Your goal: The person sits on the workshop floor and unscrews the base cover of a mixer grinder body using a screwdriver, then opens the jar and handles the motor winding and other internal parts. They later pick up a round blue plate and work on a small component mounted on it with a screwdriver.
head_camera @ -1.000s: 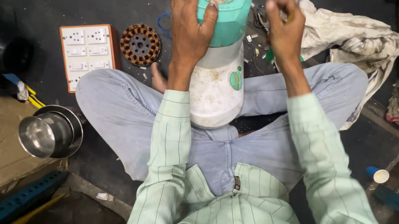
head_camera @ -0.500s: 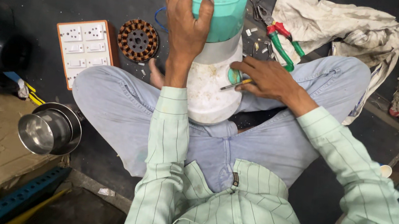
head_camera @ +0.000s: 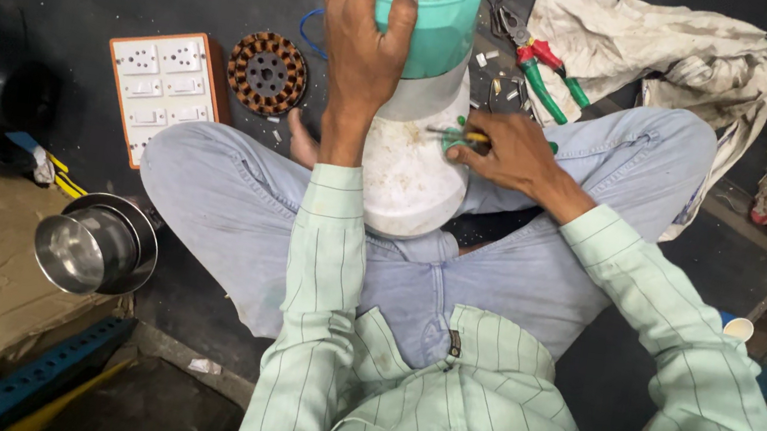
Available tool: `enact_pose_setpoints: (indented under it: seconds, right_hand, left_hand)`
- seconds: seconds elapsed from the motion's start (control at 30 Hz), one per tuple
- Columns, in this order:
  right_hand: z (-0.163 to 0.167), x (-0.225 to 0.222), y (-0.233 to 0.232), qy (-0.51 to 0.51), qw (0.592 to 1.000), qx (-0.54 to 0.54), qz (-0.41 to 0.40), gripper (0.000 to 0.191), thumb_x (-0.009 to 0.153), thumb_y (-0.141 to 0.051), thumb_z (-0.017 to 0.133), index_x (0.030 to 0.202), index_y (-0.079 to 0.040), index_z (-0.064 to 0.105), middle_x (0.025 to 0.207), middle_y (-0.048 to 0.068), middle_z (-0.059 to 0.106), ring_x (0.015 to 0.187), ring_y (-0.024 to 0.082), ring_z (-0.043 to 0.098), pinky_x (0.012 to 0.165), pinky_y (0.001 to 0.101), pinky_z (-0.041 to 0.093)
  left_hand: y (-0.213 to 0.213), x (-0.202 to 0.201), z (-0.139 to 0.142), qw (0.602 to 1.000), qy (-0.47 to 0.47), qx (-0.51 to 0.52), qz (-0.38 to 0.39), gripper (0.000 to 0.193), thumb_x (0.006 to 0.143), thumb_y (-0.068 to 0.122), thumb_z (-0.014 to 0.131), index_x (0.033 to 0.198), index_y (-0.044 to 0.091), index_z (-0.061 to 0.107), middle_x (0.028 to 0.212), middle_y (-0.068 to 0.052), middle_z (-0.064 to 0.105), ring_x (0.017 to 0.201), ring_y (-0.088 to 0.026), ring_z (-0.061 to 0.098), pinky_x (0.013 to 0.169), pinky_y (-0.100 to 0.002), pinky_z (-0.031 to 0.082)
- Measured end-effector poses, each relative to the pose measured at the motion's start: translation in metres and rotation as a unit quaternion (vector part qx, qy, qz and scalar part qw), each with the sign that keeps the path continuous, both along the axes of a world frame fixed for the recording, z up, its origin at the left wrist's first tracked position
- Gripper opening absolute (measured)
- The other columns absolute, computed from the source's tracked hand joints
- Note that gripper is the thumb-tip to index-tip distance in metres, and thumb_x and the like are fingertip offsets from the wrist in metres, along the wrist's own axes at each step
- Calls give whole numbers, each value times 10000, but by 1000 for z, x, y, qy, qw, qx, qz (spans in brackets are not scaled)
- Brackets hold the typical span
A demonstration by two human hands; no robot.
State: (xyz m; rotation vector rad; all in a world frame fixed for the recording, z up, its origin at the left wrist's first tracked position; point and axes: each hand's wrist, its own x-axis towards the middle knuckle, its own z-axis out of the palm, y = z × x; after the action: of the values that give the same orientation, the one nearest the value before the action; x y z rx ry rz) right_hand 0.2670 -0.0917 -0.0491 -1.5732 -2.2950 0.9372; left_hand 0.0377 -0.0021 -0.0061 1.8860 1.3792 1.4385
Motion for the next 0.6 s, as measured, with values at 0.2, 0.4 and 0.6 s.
enact_pose_setpoints:
  seconds: [0.2,0.4,0.6]
  right_hand:
    - [4,1,6,52,991,-120,12,528,869,-489,749,1106,-45,590,824,140,652,728,306,656,652,437,499]
    - [11,9,11,81,986,-136,55,528,866,-438,765,1153,-48,553,908,136,655,795,276,662,677,420,509]
    - [20,7,11,63,989,-115,76,471,862,-337,789,1155,-56,549,921,110,653,764,272,645,660,416,487]
  left_hand:
    - [-2,2,2,1000,3,-8,5,251,956,200,629,1143,33,611,1334,-165,521,1222,-370,545,1079,-498,447]
    - [-1,3,2,1000,-4,13,0,235,956,189,632,1129,32,604,1359,-176,507,1234,-379,534,1065,-500,444]
    - [2,3,-4,1000,9,4,5,235,967,205,626,1133,39,612,1359,-163,506,1244,-368,535,1049,-489,443]
